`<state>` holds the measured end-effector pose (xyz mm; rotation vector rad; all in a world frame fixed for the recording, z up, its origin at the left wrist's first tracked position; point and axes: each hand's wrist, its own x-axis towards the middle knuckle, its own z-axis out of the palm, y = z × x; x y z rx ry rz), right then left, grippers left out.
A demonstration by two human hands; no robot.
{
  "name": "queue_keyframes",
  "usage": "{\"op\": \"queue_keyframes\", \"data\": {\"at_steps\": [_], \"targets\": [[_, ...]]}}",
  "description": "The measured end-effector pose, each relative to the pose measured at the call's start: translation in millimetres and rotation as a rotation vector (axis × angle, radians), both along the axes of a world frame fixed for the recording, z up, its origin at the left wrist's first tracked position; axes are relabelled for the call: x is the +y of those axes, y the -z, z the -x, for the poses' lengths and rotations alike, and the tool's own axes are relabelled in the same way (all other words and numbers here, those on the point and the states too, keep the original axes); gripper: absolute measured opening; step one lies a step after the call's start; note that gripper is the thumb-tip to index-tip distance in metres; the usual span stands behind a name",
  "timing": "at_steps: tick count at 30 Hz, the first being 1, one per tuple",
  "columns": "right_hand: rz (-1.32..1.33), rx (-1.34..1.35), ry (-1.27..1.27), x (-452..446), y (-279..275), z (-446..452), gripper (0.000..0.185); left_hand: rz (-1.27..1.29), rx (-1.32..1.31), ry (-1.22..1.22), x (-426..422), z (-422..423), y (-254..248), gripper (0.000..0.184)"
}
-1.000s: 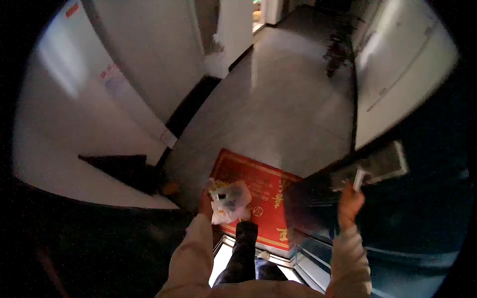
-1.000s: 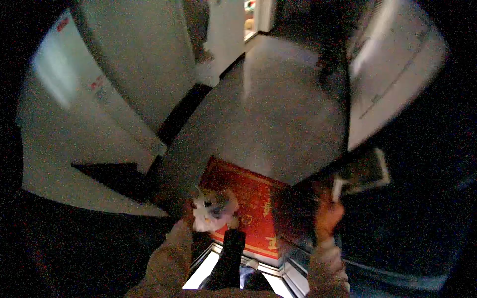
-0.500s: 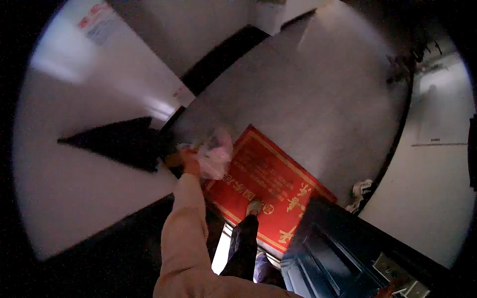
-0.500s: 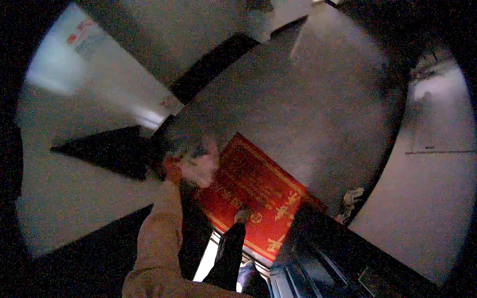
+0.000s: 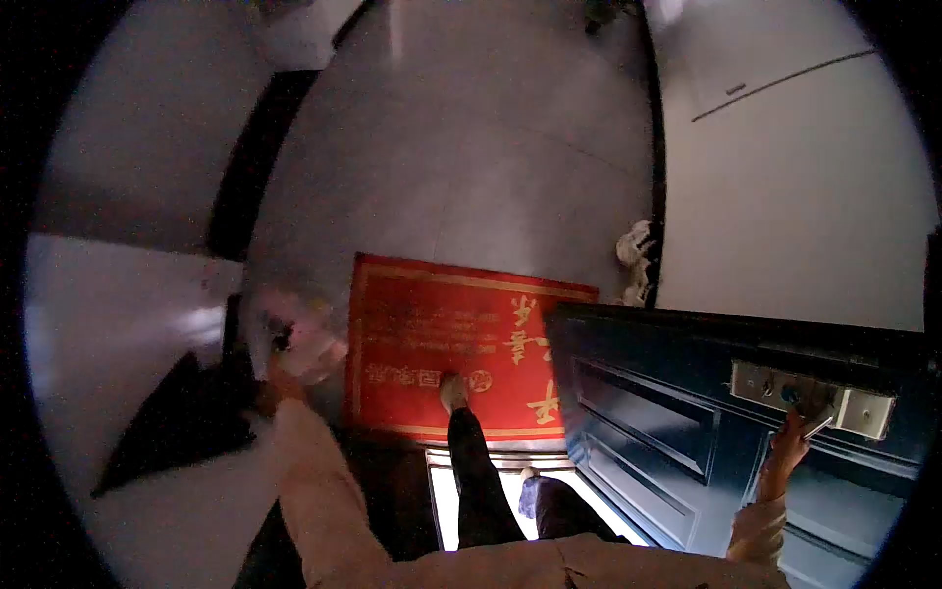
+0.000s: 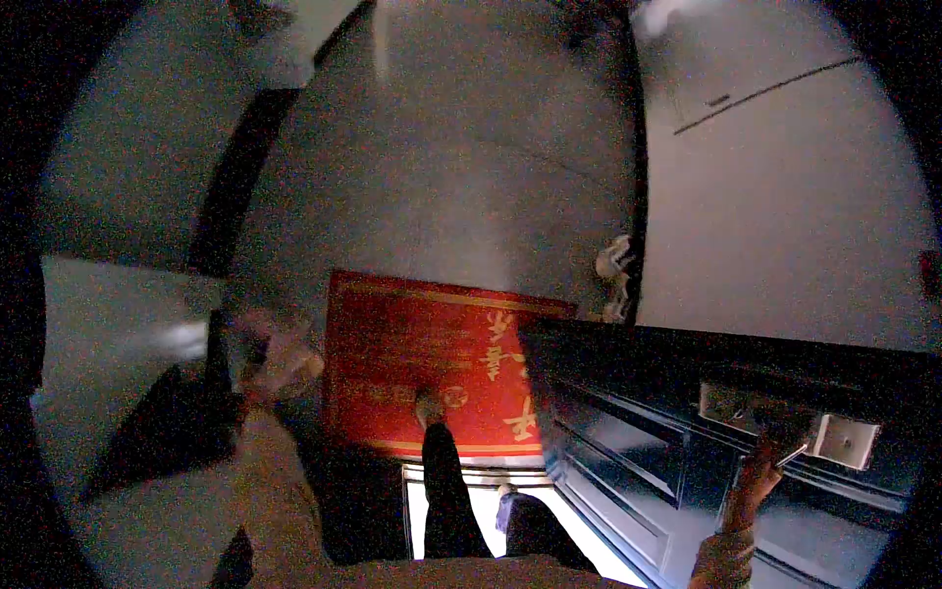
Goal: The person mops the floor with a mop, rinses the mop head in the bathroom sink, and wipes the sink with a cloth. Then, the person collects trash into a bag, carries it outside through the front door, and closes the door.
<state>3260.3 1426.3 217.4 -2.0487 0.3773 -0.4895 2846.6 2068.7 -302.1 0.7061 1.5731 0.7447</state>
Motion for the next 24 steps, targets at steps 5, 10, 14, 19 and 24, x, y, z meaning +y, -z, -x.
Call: {"op": "queue_keyframes", "data": {"at_steps": [5,10,14,19,24], "targets": [[-0.087,-0.113,-0.278,12.0,23.8,-5.9,0.016,-0.045,0.139,0.432,-165.2,-51.5,-61.5,0.032],[0.165,0.016,-0.371,64.3,-14.9,31.4,0.025,-0.184,0.106,1.012,-363.2,-125.3,-142.4,0.036],[0.221,-0.104,-0.441,86.1,-19.7,40.9,0.031,-0.35,-0.052,1.466,-497.6,-129.0,-184.6,0.038],[0.255,-0.089,-0.498,87.2,-45.4,63.0,0.039,-1.012,-0.134,1.665,-625.7,-51.5,-220.8,0.02],[0.256,0.044,-0.505,103.7,-60.0,72.1,0.039,-1.388,0.151,1.603,-635.1,28.1,-245.1,0.027]]}}
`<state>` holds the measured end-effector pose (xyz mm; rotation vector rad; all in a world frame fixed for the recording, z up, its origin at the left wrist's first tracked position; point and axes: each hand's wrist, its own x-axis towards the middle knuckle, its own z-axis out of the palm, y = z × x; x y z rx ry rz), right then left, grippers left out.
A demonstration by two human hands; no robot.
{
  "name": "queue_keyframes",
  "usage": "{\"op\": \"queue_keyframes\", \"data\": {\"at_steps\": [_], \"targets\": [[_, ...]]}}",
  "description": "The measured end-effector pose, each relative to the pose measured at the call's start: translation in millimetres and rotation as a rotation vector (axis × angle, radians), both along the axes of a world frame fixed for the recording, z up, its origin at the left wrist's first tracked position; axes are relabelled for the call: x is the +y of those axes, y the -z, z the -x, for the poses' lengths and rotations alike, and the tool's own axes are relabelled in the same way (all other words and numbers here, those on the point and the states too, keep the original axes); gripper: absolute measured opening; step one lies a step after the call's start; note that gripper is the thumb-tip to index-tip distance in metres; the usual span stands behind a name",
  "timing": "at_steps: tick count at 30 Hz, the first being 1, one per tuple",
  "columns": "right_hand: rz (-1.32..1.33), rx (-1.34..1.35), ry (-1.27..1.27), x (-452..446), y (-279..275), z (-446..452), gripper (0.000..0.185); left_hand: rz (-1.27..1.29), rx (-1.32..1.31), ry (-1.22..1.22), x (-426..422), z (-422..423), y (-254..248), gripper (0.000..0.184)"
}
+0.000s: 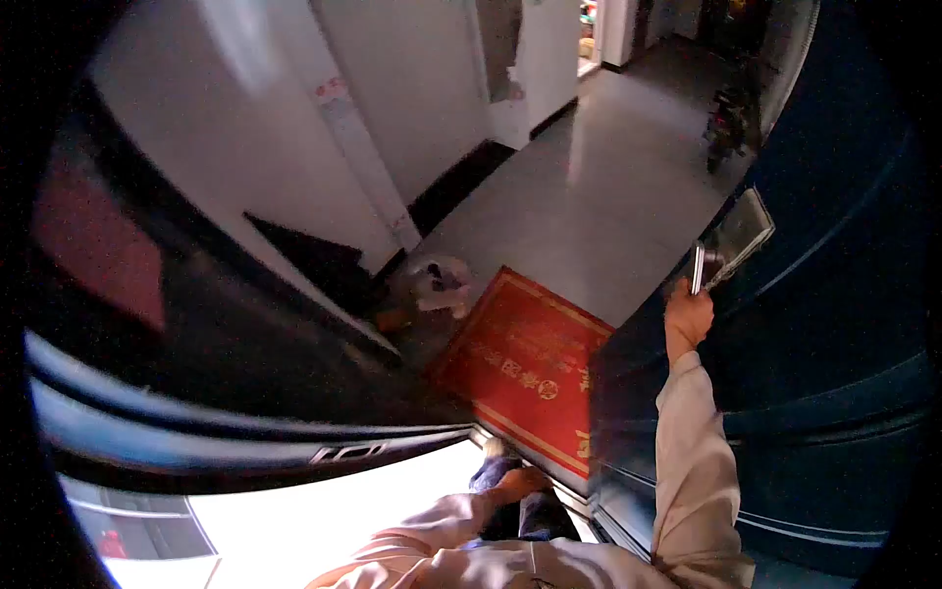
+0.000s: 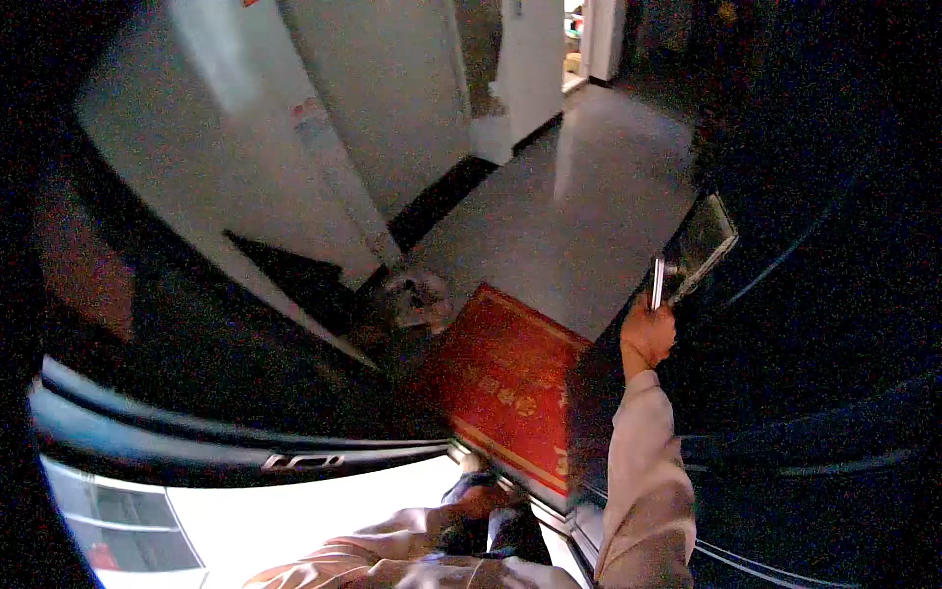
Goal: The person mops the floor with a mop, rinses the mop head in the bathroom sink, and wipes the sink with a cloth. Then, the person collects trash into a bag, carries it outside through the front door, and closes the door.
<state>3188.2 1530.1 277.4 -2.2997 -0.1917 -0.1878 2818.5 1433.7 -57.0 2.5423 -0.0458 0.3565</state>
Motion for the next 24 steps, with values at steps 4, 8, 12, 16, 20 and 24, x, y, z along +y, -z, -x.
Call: {"op": "queue_keyframes", "data": {"at_steps": [4,8,12,16,20,24], "targets": [[0.043,-0.027,-0.126,3.9,-32.0,47.9,0.037,1.202,0.372,-0.807,0.1,80.5,-89.4,0.033],[-0.174,-0.024,-0.399,-12.8,-66.8,97.4,0.032,1.006,0.083,-1.008,-27.1,109.9,-155.4,0.046],[-0.252,0.015,-0.448,-65.8,-62.1,105.2,0.031,0.952,0.319,-1.021,-77.5,126.2,-227.9,0.047],[-0.041,-0.107,-0.543,-30.1,-42.3,107.2,0.035,0.995,0.376,-1.031,-47.2,134.9,-252.8,0.051],[-0.012,-0.06,-0.578,-77.1,-152.6,225.8,0.036,1.059,0.268,-1.13,-103.4,246.0,-313.2,0.044],[0.217,-0.09,-0.43,-121.3,-211.5,319.2,0.037,1.056,0.101,-1.294,-145.6,346.5,-337.5,0.045]]}}
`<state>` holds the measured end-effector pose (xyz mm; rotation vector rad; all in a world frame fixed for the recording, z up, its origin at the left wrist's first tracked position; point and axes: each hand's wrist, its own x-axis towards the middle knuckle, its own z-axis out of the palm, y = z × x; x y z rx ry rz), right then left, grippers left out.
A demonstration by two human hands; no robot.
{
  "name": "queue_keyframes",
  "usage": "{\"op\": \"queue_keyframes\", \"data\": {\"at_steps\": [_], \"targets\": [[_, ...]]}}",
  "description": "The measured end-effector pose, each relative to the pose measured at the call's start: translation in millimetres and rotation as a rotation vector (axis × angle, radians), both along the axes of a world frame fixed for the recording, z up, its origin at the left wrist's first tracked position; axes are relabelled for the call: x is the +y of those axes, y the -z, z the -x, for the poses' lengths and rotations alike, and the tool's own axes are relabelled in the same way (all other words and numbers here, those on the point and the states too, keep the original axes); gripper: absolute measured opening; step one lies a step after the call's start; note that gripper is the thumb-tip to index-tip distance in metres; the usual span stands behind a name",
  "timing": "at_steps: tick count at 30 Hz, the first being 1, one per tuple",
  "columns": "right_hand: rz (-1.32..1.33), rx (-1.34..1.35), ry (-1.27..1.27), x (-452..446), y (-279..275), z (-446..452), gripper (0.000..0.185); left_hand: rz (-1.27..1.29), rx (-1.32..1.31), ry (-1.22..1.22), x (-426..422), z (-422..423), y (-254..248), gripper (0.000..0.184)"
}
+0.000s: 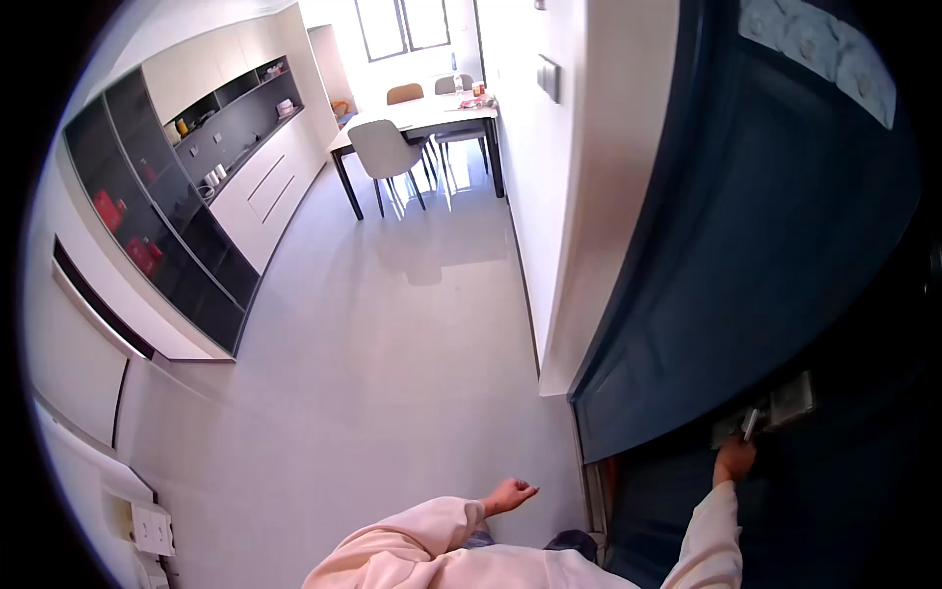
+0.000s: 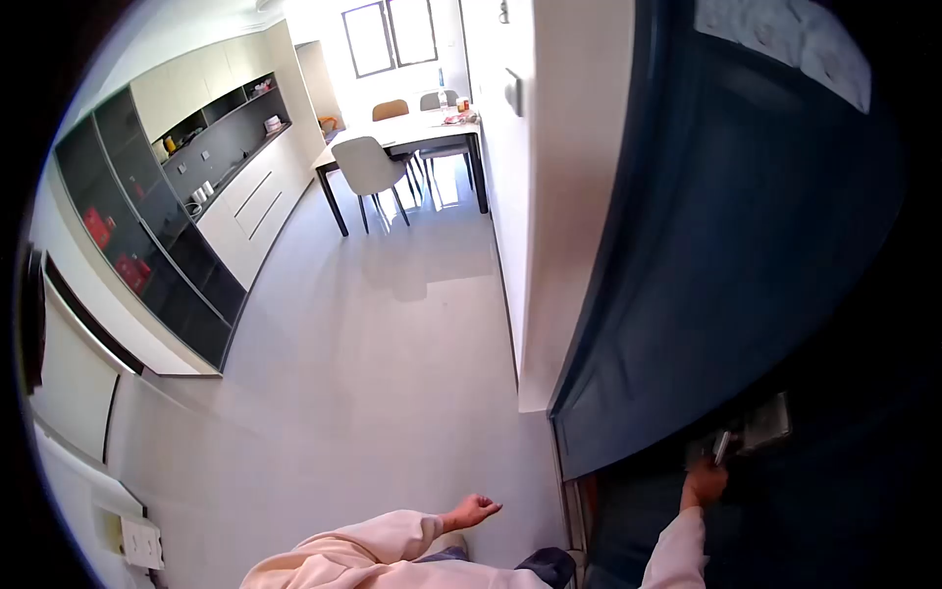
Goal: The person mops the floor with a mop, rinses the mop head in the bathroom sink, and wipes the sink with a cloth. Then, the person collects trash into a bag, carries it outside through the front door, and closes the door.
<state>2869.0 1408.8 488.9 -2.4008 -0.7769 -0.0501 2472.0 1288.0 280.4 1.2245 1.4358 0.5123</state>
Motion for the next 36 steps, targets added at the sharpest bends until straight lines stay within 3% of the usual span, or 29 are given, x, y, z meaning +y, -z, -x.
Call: {"op": "queue_keyframes", "data": {"at_steps": [1,3,5,6,7,8,11,12,15,19,22,27,29,30,31,32,33,35,36], "targets": [[0.006,0.011,-0.001,8.3,10.5,-9.4,0.037,0.006,0.011,-0.001,4.6,0.3,0.6,0.045],[0.079,0.006,-0.048,7.4,27.2,6.6,0.039,0.3,-0.186,-0.088,5.1,30.1,11.0,0.049],[0.127,-0.023,-0.121,-15.1,20.9,16.4,0.043,0.311,-0.626,-0.259,6.7,33.3,4.6,0.05],[0.186,0.007,-0.064,-21.2,24.0,22.2,0.04,0.313,-0.65,-0.221,-1.3,36.8,-4.8,0.051],[0.144,0.053,-0.03,-56.8,-7.7,41.7,0.04,0.295,-0.677,-0.216,-19.0,47.4,-24.6,0.052],[0.147,-0.1,-0.107,-31.2,1.0,60.8,0.04,0.277,-0.661,-0.26,-2.2,56.0,-31.8,0.05],[0.037,0.005,-0.09,-53.3,-11.1,114.8,0.033,0.239,-0.627,-0.393,-25.6,106.2,-69.0,0.043],[0.042,0.008,-0.061,-47.6,4.1,75.2,0.033,0.252,-0.619,-0.368,-16.7,64.1,-55.5,0.043],[0.04,0.131,-0.166,-55.9,-5.1,79.1,0.032,0.212,-0.602,-0.439,-39.3,64.5,-67.0,0.039],[0.112,0.067,-0.292,-73.4,-48.4,66.0,0.031,0.212,-0.61,-0.435,-57.2,53.4,-76.0,0.035],[0.267,-0.026,-0.458,-74.6,-37.0,56.8,0.032,0.2,-0.584,-0.468,-62.6,49.5,-75.5,0.034],[0.225,-0.052,-0.531,-96.1,-49.6,53.2,0.03,0.087,-0.606,-0.519,-54.8,35.7,-82.8,0.034],[0.268,-0.085,-0.592,-89.0,-64.0,65.8,0.034,0.168,-0.828,-0.529,-55.1,38.4,-94.5,0.045],[0.341,-0.074,-0.604,-88.0,-64.9,76.3,0.039,0.215,-1.131,-0.548,-49.1,42.6,-107.1,0.053],[-0.089,-0.452,-0.664,-116.3,-64.6,102.0,0.055,0.222,-1.446,-0.581,-46.1,52.2,-139.1,0.062],[-0.062,-0.41,-0.777,-103.4,-53.7,101.3,0.064,0.172,-1.548,-0.59,-50.9,50.9,-138.6,0.067],[-0.176,-0.383,-0.854,-113.0,-60.1,118.2,0.058,0.127,-1.614,-0.588,-59.1,48.1,-131.9,0.073],[-0.265,-0.194,-1.124,-115.7,-56.2,168.2,0.055,0.006,-1.67,-0.658,-71.1,56.5,-171.0,0.076],[-0.219,-0.004,-1.247,-116.3,-30.5,197.6,0.054,-0.04,-1.674,-0.716,-78.3,58.9,-177.4,0.076]]}}
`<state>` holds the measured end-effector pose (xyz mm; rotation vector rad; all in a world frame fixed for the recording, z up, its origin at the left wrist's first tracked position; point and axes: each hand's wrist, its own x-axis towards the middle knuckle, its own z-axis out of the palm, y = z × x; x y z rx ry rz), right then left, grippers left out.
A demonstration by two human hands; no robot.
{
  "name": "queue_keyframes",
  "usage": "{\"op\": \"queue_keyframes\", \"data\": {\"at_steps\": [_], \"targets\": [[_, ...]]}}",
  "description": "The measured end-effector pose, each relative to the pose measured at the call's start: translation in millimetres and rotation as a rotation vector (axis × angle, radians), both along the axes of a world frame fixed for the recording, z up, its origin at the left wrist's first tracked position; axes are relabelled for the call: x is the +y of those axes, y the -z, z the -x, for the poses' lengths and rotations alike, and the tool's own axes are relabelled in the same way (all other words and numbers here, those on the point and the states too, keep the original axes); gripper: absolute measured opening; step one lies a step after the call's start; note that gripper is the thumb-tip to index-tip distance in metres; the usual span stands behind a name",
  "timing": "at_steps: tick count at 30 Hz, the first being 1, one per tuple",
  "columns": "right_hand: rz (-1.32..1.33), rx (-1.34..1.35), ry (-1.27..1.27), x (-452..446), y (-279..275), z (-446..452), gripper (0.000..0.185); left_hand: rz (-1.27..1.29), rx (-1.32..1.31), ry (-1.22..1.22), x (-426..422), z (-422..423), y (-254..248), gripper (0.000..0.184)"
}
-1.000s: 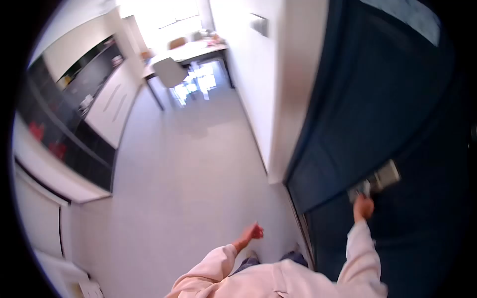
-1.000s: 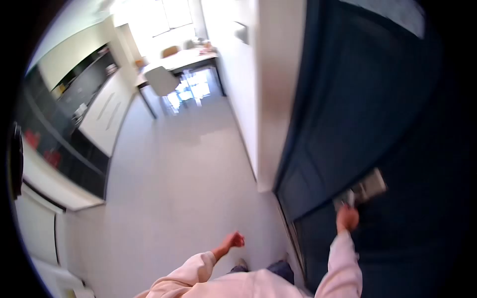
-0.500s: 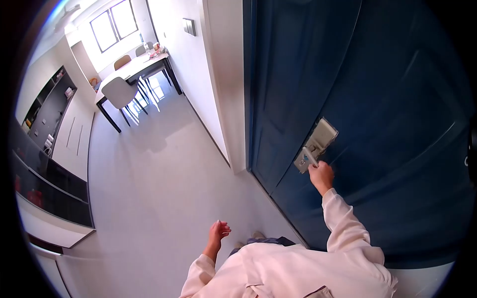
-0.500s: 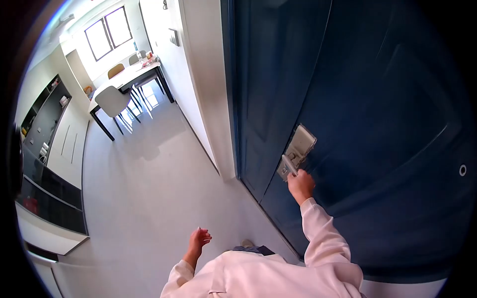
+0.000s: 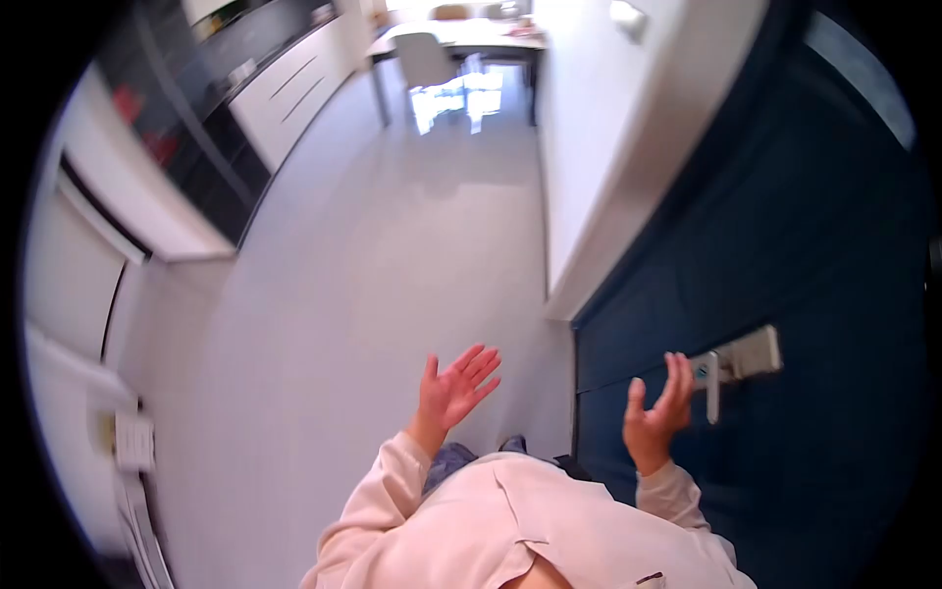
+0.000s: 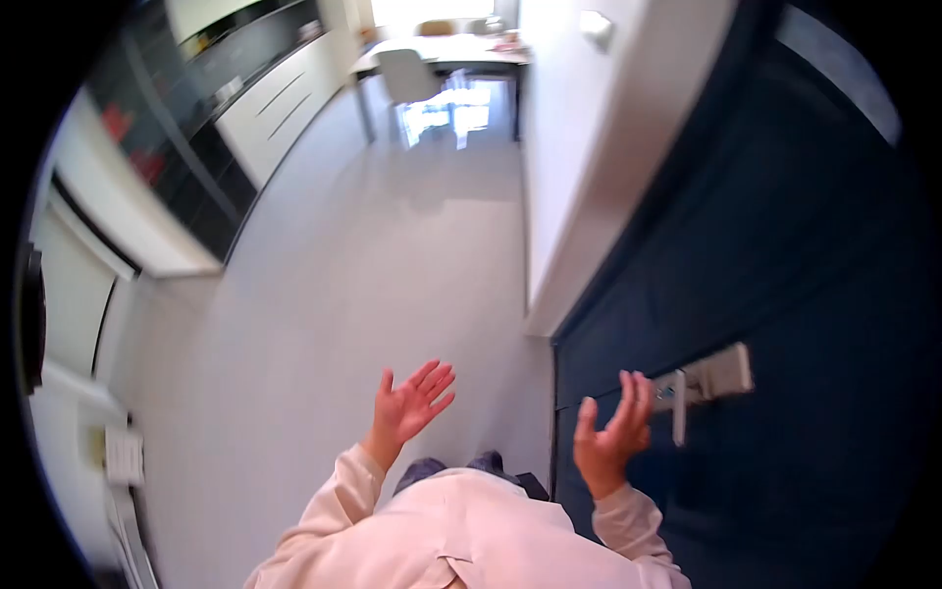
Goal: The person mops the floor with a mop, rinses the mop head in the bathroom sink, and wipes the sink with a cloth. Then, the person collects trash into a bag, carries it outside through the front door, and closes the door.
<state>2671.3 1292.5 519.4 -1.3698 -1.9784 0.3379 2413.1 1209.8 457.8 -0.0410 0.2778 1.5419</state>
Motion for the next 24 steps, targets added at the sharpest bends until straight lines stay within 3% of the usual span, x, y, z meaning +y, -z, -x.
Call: {"op": "queue_keyframes", "data": {"at_steps": [1,4,6,9,10,11,12,13,14,15,17,18,19,21,22,23,24], "targets": [[0.139,0.106,-0.145,0.2,23.9,35.8,0.052,-0.052,0.004,-0.027,-7.2,7.8,-6.5,0.078],[0.113,0.166,-0.428,-31.7,18.0,103.6,0.051,-0.112,0.017,-0.12,-39.6,5.4,-8.0,0.08],[0.005,0.164,-0.876,-72.9,-1.9,151.1,0.05,-0.176,-0.077,-0.181,-68.7,2.5,0.5,0.08],[-0.192,-0.013,-1.095,-107.9,25.8,214.5,0.051,-0.375,0.084,-0.312,-122.5,4.9,-12.1,0.079],[-0.139,0.177,-1.097,-111.9,54.3,242.3,0.051,-0.204,0.528,-0.467,-147.4,10.8,-27.8,0.076],[0.219,0.314,-1.157,-120.8,65.7,262.7,0.05,0.021,0.954,-0.61,-169.9,11.6,-42.0,0.074],[0.828,0.449,-1.227,-138.9,62.0,282.5,0.049,0.056,0.969,-0.7,-197.0,16.6,-55.6,0.074],[1.266,0.527,-1.24,-162.5,57.8,297.8,0.047,0.138,1.405,-0.866,-224.5,22.6,-67.7,0.07],[1.581,0.522,-1.292,-192.8,51.1,308.9,0.046,0.254,1.847,-0.985,-253.9,29.3,-74.1,0.067],[1.787,0.462,-1.373,-224.3,48.5,317.6,0.045,0.316,1.858,-1.034,-275.1,35.6,-64.8,0.067],[2.063,0.282,-1.515,-286.0,46.4,332.3,0.043,0.613,2.699,-0.918,-321.1,56.5,-28.0,0.064],[2.071,0.188,-1.602,-316.0,36.2,338.3,0.042,0.529,2.684,-1.263,-361.0,65.1,-28.6,0.056],[2.023,0.107,-1.702,-337.5,30.4,346.8,0.041,0.595,2.695,-1.273,-395.0,71.3,-22.1,0.056],[1.804,0.015,-1.867,-377.4,-2.1,362.7,0.038,1.103,2.416,-1.198,-445.6,68.7,-25.0,0.052],[1.658,-0.019,-1.927,-400.0,-23.2,372.4,0.036,1.171,2.396,-1.21,-469.2,66.5,-23.0,0.052],[1.344,-0.015,-2.01,-418.2,-35.0,381.5,0.032,1.318,2.151,-1.256,-491.9,65.4,-18.7,0.05],[1.224,0.019,-1.984,-432.3,-39.2,391.1,0.023,1.435,1.908,-1.299,-515.6,67.7,-12.6,0.048]]}}
